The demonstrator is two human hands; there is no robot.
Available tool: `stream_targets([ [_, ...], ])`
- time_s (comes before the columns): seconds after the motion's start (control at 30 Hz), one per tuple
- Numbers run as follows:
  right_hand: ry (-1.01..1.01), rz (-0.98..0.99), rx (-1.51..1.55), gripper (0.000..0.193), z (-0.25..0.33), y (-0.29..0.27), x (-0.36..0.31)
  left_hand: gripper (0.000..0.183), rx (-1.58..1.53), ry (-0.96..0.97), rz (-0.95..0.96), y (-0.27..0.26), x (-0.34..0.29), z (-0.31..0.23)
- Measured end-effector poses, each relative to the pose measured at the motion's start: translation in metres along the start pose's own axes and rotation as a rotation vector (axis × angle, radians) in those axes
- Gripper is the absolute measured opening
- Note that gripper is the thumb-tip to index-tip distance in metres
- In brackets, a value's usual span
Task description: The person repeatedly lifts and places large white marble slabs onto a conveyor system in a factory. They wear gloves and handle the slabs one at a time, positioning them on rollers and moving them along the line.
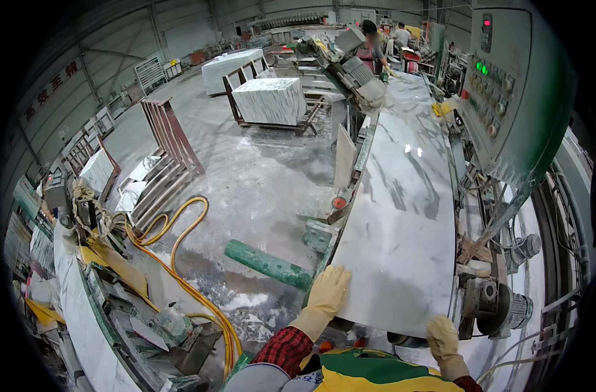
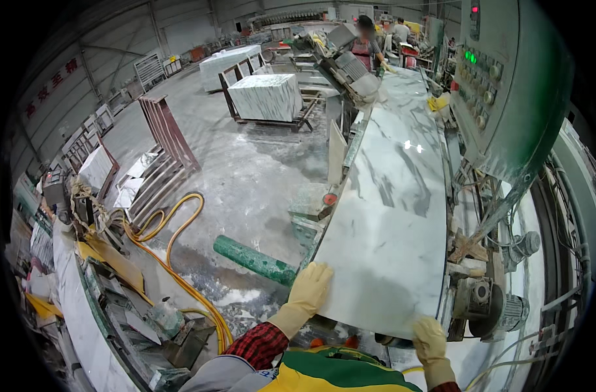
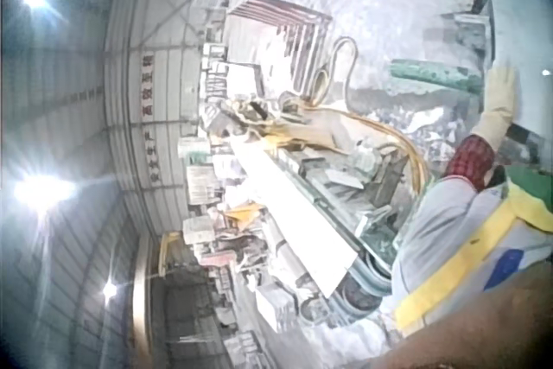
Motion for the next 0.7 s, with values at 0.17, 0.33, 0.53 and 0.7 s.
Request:
stream_targets([
  [0.17,0.268,0.041,-0.061,0.037,-0.028,0.008,-0.040,0.047,0.057,0.178,0.098,-0.016,-0.007,-0.012],
  [0.33,0.187,0.003,-0.007,0.042,0.025,0.059,0.025,0.050,-0.030,0.364,0.217,-0.033,-0.034,0.010],
  [0.53,0.073,0.208,0.005,0.038,0.109,0.098,0.138,0.039,0.008,0.115,0.459,-0.057,-0.054,0.057],
  [0.7,-0.287,0.095,0.208,0.040,0.170,0.100,0.203,0.039,-0.003,-0.319,0.234,-0.067,-0.159,0.115],
])
Point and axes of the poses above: each hand's wrist, its own x-axis towards the middle knuckle, its own y-axis out of the palm, z = x × y, the point moved 6 cm from there along x, towards the middle knuckle, and after that the axes turned 5 degrees about z, right-handed, at the moved point
